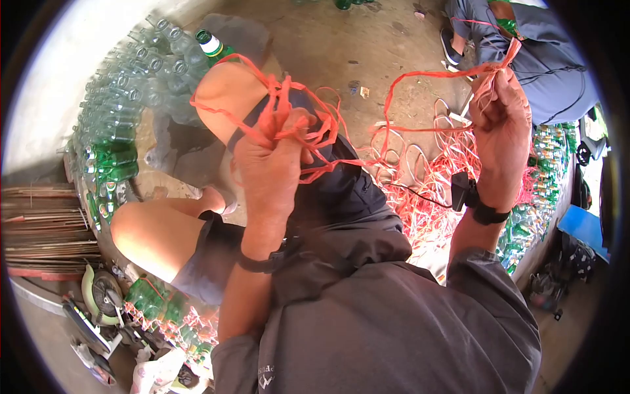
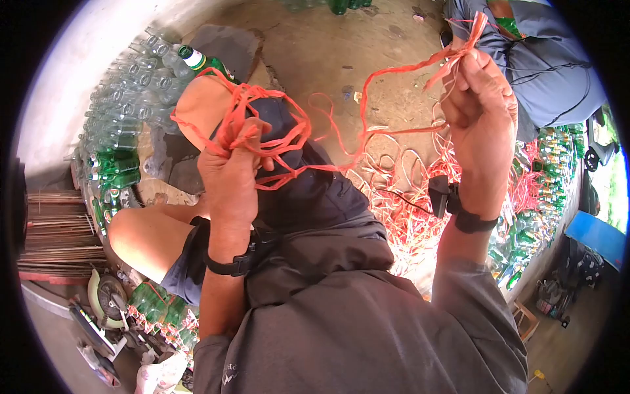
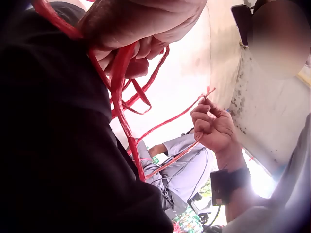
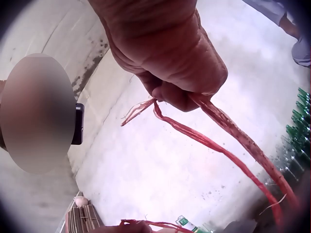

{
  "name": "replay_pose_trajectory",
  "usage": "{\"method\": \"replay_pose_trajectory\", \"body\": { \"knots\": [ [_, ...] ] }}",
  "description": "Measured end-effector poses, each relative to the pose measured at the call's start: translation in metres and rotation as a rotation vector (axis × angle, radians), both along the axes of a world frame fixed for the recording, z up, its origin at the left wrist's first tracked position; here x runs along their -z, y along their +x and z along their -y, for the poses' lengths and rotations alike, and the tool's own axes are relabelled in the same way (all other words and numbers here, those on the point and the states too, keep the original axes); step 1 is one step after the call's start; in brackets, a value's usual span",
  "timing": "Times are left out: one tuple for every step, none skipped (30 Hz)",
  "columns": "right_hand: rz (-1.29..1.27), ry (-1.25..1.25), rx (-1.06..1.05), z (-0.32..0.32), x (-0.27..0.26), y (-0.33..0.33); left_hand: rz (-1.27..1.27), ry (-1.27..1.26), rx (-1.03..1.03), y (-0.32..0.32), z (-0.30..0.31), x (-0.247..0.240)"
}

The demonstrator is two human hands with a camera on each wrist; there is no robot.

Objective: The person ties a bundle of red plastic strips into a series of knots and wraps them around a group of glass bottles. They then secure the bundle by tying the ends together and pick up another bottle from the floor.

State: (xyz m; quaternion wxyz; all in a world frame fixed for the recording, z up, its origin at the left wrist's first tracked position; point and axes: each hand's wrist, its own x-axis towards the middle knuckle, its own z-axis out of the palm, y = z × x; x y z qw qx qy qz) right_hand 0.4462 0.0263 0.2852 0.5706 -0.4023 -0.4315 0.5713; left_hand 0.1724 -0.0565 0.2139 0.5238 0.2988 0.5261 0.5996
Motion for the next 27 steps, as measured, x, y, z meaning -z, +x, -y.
{"method": "replay_pose_trajectory", "body": {
  "knots": [
    [0.009,0.032,-0.011,-0.004,0.001,0.006,-0.009,0.01,-0.024,-0.002,0.0,-0.002],
    [0.015,0.057,0.005,-0.008,0.002,0.01,0.024,0.021,-0.033,-0.005,0.0,-0.005],
    [0.014,0.056,0.006,-0.011,0.003,0.013,0.023,0.02,-0.032,-0.008,-0.001,-0.008],
    [0.051,0.076,0.075,-0.014,0.004,0.017,0.06,0.019,-0.057,-0.011,-0.001,-0.01],
    [0.088,0.098,0.144,-0.018,0.005,0.021,0.097,0.02,-0.083,-0.014,-0.001,-0.011],
    [0.119,0.098,0.198,-0.024,0.009,0.031,0.109,0.009,-0.08,-0.019,0.0,-0.012],
    [0.115,0.1,0.197,-0.028,0.014,0.041,0.106,0.012,-0.081,-0.023,0.0,-0.014],
    [0.161,0.106,0.281,-0.033,0.018,0.052,0.127,0.043,-0.065,-0.027,0.0,-0.017],
    [0.208,0.11,0.364,-0.037,0.023,0.063,0.148,0.072,-0.049,-0.03,0.0,-0.019],
    [0.249,0.091,0.451,-0.04,0.027,0.073,0.171,0.126,-0.035,-0.035,0.0,-0.014],
    [0.247,0.092,0.45,-0.04,0.031,0.078,0.169,0.126,-0.036,-0.035,-0.001,-0.017],
    [0.364,0.093,0.475,-0.039,0.036,0.081,0.172,0.116,-0.057,-0.034,-0.003,-0.021],
    [0.481,0.094,0.498,-0.039,0.039,0.084,0.175,0.105,-0.078,-0.034,-0.004,-0.024],
    [0.613,0.053,0.456,-0.029,0.034,0.066,0.17,0.108,-0.079,-0.031,-0.006,-0.024],
    [0.705,0.148,0.376,-0.022,0.032,0.042,0.139,0.145,-0.036,-0.027,-0.009,-0.022],
    [0.676,0.162,0.258,-0.015,0.04,0.03,0.102,0.184,0.0,-0.024,-0.011,-0.02],
    [0.641,0.179,0.135,-0.009,0.047,0.016,0.033,0.194,0.037,-0.019,-0.013,-0.014],
    [0.572,0.175,-0.067,0.001,0.041,-0.002,-0.012,0.204,0.095,-0.01,-0.014,-0.018],
    [0.506,0.17,-0.266,0.012,0.034,-0.02,-0.105,0.167,0.161,-0.003,-0.016,-0.027],
    [0.575,0.155,-0.365,0.02,0.032,-0.035,-0.075,0.22,0.169,0.009,-0.017,-0.029],
    [0.645,0.14,-0.464,0.026,0.03,-0.049,-0.012,0.226,0.223,0.017,-0.016,-0.036],
    [0.659,0.121,-0.502,0.031,0.032,-0.06,-0.022,0.212,0.284,0.022,-0.019,-0.038],
    [0.676,0.102,-0.541,0.037,0.038,-0.071,0.057,0.225,0.252,0.032,-0.017,-0.033],
    [0.466,0.104,-0.436,0.045,0.054,-0.083,0.023,0.267,0.26,0.039,-0.017,-0.027],
    [0.412,-0.002,-0.459,0.041,0.063,-0.086,-0.011,0.307,0.27,0.042,-0.018,-0.023],
    [0.5,0.088,-0.5,0.038,0.057,-0.087,-0.015,0.31,0.261,0.042,-0.018,-0.021],
    [0.588,0.18,-0.539,0.034,0.049,-0.088,-0.166,0.35,0.261,0.041,-0.019,-0.02]
  ]
}}
